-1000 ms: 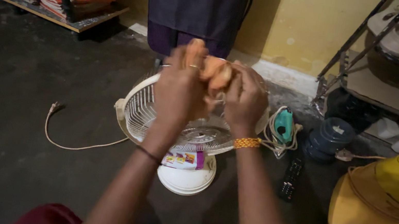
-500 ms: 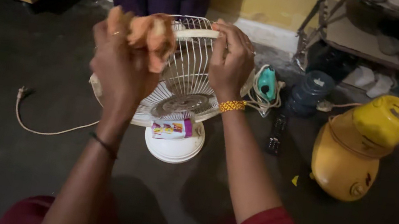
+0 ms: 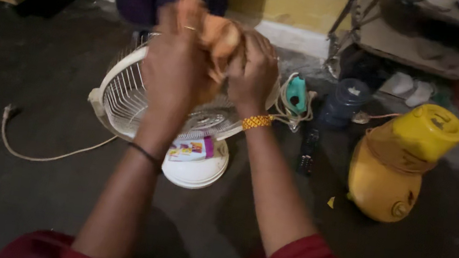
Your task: The person cleans a table fan by wiping the outer cage and the base with a cloth.
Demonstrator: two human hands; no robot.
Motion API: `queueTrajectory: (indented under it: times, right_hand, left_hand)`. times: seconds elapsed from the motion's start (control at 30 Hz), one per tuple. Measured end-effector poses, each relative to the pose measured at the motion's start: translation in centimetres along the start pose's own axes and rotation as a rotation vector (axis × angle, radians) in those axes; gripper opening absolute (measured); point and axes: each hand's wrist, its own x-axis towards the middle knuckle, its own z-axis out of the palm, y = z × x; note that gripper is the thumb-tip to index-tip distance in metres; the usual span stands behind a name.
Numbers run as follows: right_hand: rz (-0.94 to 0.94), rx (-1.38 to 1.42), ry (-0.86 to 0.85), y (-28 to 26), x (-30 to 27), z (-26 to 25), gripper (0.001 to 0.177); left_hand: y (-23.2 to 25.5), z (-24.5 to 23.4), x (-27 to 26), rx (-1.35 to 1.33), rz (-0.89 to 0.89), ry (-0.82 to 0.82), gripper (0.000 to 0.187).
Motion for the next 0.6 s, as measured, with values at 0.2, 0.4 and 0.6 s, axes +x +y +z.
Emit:
queueTrajectory:
  times: [0.2,0.4,0.6]
  right_hand:
    - [0.01,0.073,-0.007,-2.0,0.9,-1.6,0.025]
    - [-0.001,0.091,0.023,-2.6,0.8,-2.0,0.025]
    - [0.056,0.203,0.004,3.5,-1.4,0.4,0.029]
  left_hand:
    - [-10.4,-3.0,-6.9,-0.023,-0.492,0.048,0.051]
    - [-7.4,-1.3,-9.0,-0.217,-0.612,0.35,0.061]
    - [4.4,1.2,-1.5,-0.359,0.044,0.162,0.06]
